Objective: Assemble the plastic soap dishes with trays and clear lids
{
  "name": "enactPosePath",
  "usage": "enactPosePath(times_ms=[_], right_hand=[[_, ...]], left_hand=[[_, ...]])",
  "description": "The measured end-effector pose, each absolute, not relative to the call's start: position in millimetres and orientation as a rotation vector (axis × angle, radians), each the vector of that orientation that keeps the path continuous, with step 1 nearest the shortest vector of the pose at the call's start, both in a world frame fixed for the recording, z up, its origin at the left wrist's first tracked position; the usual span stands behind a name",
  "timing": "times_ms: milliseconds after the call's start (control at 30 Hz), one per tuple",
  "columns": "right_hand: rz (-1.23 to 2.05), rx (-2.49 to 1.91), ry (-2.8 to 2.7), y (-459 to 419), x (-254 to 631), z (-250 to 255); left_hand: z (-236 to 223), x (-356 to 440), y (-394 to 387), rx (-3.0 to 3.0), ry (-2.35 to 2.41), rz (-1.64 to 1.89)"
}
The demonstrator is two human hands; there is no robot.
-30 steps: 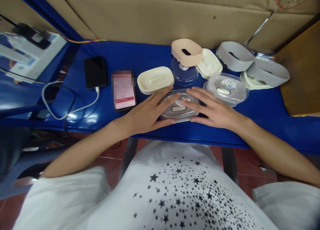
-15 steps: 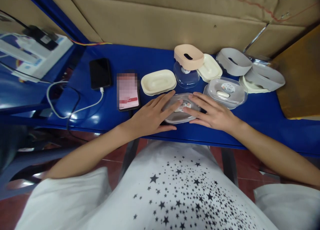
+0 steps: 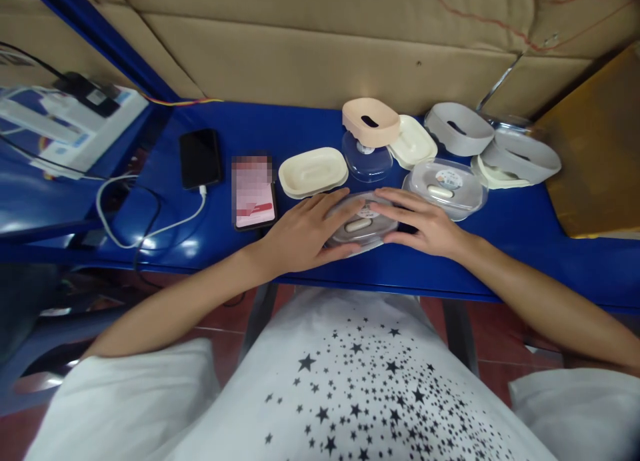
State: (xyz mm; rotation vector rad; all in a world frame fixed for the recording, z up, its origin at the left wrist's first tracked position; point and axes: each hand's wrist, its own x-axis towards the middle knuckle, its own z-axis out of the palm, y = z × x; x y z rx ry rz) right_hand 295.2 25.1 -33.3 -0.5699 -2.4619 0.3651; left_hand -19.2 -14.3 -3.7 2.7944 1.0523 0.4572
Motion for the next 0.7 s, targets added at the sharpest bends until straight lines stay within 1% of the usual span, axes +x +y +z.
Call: enactPosePath(times_ms=[100, 267, 500, 700], right_hand=[[0.317, -0.598, -2.51, 25, 296, -34], [0.254, -0.492, -2.539, 20, 293, -30], [0.473, -0.485, -2.57, 12, 285, -23], [0.574, -0.507, -2.55, 14, 284, -23]], left_hand=[[0, -21, -13, 2.808, 1.032, 0.414], [0, -24, -25, 2.823, 1.023, 0.421], [-6, -20, -63, 2.834, 1.272, 0.465], [-8, -12, -67, 2.772, 1.354, 0.554]])
